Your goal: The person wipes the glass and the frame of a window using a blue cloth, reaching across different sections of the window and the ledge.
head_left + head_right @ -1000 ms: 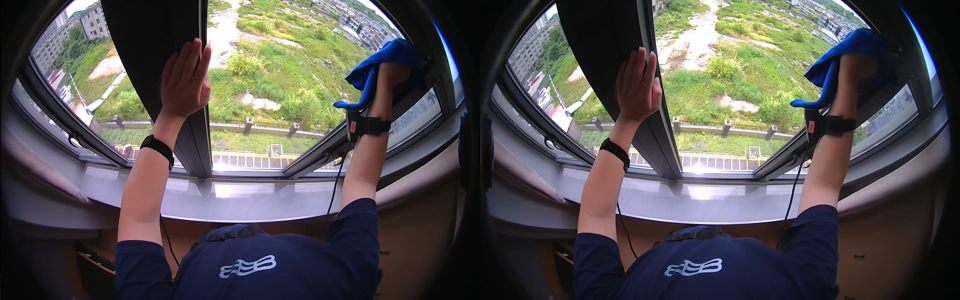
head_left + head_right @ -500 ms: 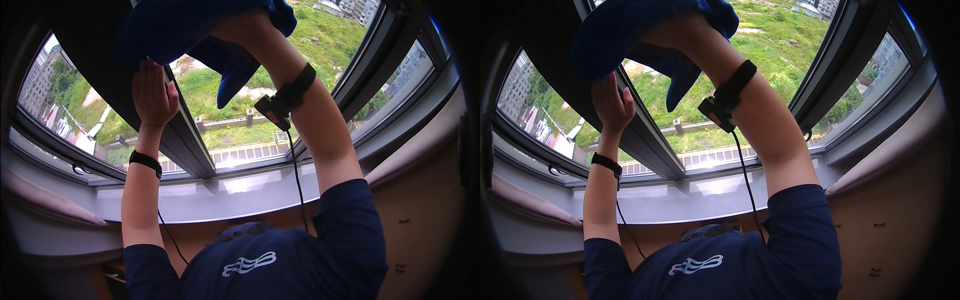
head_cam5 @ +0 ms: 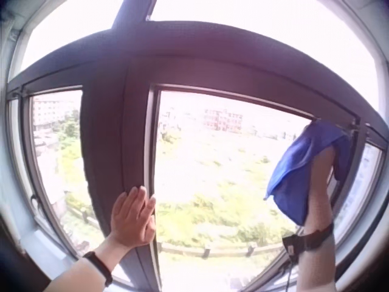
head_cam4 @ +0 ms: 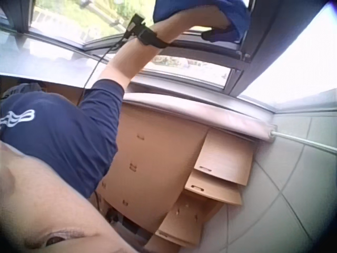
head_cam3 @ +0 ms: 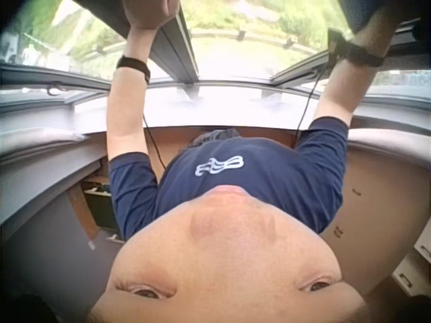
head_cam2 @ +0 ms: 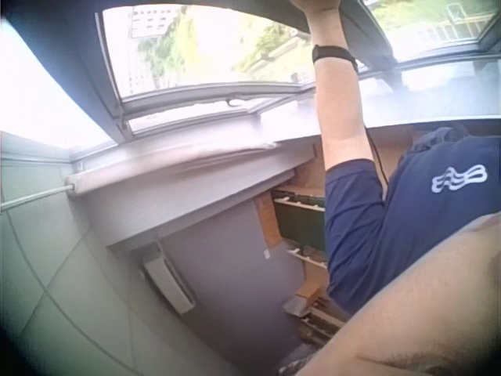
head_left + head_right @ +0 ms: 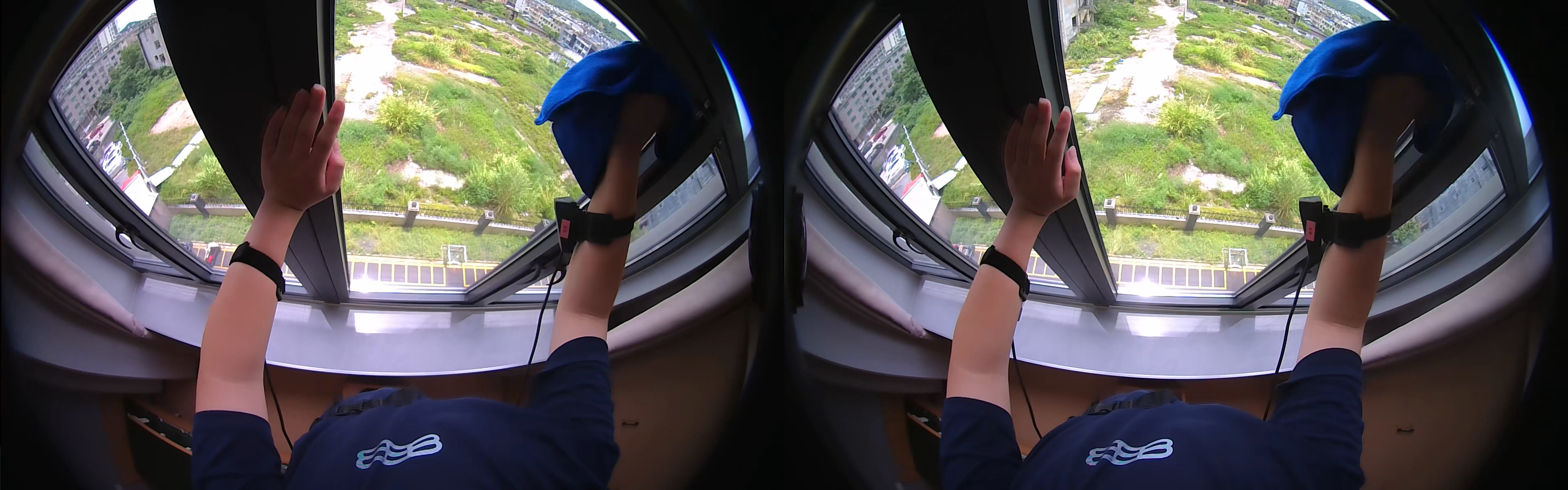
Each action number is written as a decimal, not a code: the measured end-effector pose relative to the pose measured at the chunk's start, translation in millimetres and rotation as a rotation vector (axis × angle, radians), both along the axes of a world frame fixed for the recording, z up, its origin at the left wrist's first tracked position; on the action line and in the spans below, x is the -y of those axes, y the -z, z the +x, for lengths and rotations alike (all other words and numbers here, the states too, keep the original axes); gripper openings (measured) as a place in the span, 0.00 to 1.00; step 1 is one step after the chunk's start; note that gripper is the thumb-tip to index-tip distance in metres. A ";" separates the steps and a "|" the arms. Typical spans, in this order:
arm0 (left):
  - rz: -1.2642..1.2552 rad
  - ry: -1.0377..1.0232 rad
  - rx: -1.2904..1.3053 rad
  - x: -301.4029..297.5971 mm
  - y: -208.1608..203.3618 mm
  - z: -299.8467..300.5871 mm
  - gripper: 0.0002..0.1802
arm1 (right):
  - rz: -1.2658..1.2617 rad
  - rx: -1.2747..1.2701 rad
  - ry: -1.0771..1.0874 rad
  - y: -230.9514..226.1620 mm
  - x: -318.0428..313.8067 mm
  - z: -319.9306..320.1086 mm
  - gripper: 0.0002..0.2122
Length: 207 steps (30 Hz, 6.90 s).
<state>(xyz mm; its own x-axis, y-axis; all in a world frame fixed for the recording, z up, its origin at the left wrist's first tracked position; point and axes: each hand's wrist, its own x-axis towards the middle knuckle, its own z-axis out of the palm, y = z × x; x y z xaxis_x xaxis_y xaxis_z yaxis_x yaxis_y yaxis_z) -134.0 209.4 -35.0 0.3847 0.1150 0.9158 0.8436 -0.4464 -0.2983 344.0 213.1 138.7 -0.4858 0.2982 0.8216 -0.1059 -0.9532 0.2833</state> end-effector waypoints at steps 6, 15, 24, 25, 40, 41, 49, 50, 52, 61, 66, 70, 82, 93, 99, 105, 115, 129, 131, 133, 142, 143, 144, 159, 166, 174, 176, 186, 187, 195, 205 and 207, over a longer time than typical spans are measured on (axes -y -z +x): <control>0.009 -0.052 -0.037 5.4 -1.4 -7.0 0.35 | -0.420 -0.615 -1.909 9.7 8.6 -230.1 0.10; 0.093 -0.074 -0.010 -9.1 -0.1 12.1 0.33 | -0.939 -0.750 -2.485 44.2 4.3 -251.2 0.13; 0.065 0.004 0.057 1.0 -9.0 4.3 0.36 | -0.243 -0.779 -1.775 43.5 51.7 17.7 0.11; 0.068 0.019 0.052 0.4 -11.8 4.1 0.36 | -0.078 -0.826 -1.774 59.9 42.4 39.1 0.14; 0.053 -0.015 0.056 -4.7 0.8 0.0 0.28 | -0.957 -1.046 -2.353 58.4 11.2 -295.9 0.14; 0.050 -0.002 0.054 -4.9 -1.0 0.9 0.28 | -0.947 -1.053 -2.344 59.0 12.9 -283.7 0.14; 0.078 0.026 0.070 -0.8 -6.4 1.3 0.34 | -0.469 -0.703 -1.598 51.1 59.0 -40.3 0.09; 0.072 0.040 0.082 -0.4 -6.3 7.3 0.34 | -0.368 -0.708 -1.571 49.1 70.7 -10.1 0.09; 0.059 0.045 0.079 0.6 -5.1 5.9 0.35 | -0.274 -0.703 -1.558 46.8 72.8 -3.2 0.09; 0.031 0.084 0.064 1.6 0.9 -4.7 0.38 | -0.613 -0.508 -2.026 33.2 28.9 -229.9 0.03; 0.002 -0.002 0.074 -4.0 3.0 -12.0 0.36 | -0.981 -0.558 -2.435 59.4 7.2 -334.1 0.08; 0.021 -0.047 0.047 -2.4 -2.6 -1.7 0.33 | -1.014 -0.879 -2.465 64.3 24.3 -287.7 0.09; 0.026 -0.005 -0.052 -4.3 -3.5 11.4 0.35 | 0.010 -1.151 -1.358 56.6 58.5 36.3 0.22; -0.014 -0.108 -0.078 0.4 -0.3 0.8 0.38 | -0.680 -0.591 -2.064 63.8 13.6 -255.1 0.15; -0.066 -0.132 -0.150 0.0 -6.6 7.6 0.31 | -0.993 -0.688 -2.168 83.2 -0.5 -294.6 0.06; 0.026 -0.133 -0.123 -0.9 -1.6 20.4 0.35 | -0.787 -0.832 -1.998 106.2 22.7 -151.3 0.10; 0.039 -0.060 -0.026 -6.5 -4.3 9.2 0.39 | -0.240 -0.585 -1.309 127.0 43.4 4.6 0.19; 0.038 -0.045 -0.006 -11.0 -4.0 15.7 0.38 | -0.674 -0.739 -2.310 98.3 1.5 -285.5 0.07; 0.024 -0.081 -0.046 -2.4 -4.9 4.4 0.37 | -0.810 -0.575 -2.466 65.3 7.0 -228.2 0.09; 0.018 -0.108 -0.040 2.1 -6.7 -9.4 0.38 | -0.753 -0.517 -2.218 58.5 34.7 -162.4 0.10; 0.017 -0.097 -0.047 0.5 -8.5 -0.1 0.37 | -0.070 -1.607 -2.078 76.1 51.3 -8.3 0.10; 0.022 -0.105 -0.056 2.4 -7.5 -2.3 0.37 | -0.006 -1.740 -2.349 69.9 56.4 -42.3 0.08; 0.010 -0.094 -0.050 3.4 -10.1 5.1 0.37 | -0.435 -1.449 -2.287 70.4 50.9 -41.3 0.08; -0.012 -0.126 -0.020 1.6 -5.1 6.0 0.37 | -0.862 -0.778 -1.976 120.8 5.9 -219.5 0.21; 0.019 -0.093 0.009 -8.5 -2.5 2.5 0.41 | 0.354 -1.107 -1.933 104.1 42.2 10.3 0.11; -0.010 -0.050 -0.010 -2.6 0.2 -3.6 0.38 | -0.133 -0.655 -1.944 64.8 17.3 -146.6 0.09; -0.020 -0.003 -0.021 -4.7 3.6 -7.1 0.44 | -0.317 -0.542 -1.792 64.1 8.2 -197.2 0.09; 0.050 0.030 0.025 -13.5 7.5 6.7 0.41 | -0.719 -0.648 -2.129 96.4 -12.0 -282.6 0.16; 0.034 0.016 0.045 -5.1 4.2 -1.1 0.39 | -0.770 -0.790 -2.415 107.3 -19.5 -259.0 0.19; 0.011 0.036 0.054 -4.8 -1.4 3.8 0.34 | -0.146 -1.130 -1.803 115.1 31.7 47.4 0.15; -0.032 0.029 0.021 -0.9 1.5 -0.4 0.52 | -0.449 -0.240 -1.392 86.9 1.6 -230.3 0.09; -0.039 -0.013 0.002 0.0 4.8 2.5 0.61 | -0.505 -0.312 -1.780 93.8 -12.3 -272.7 0.10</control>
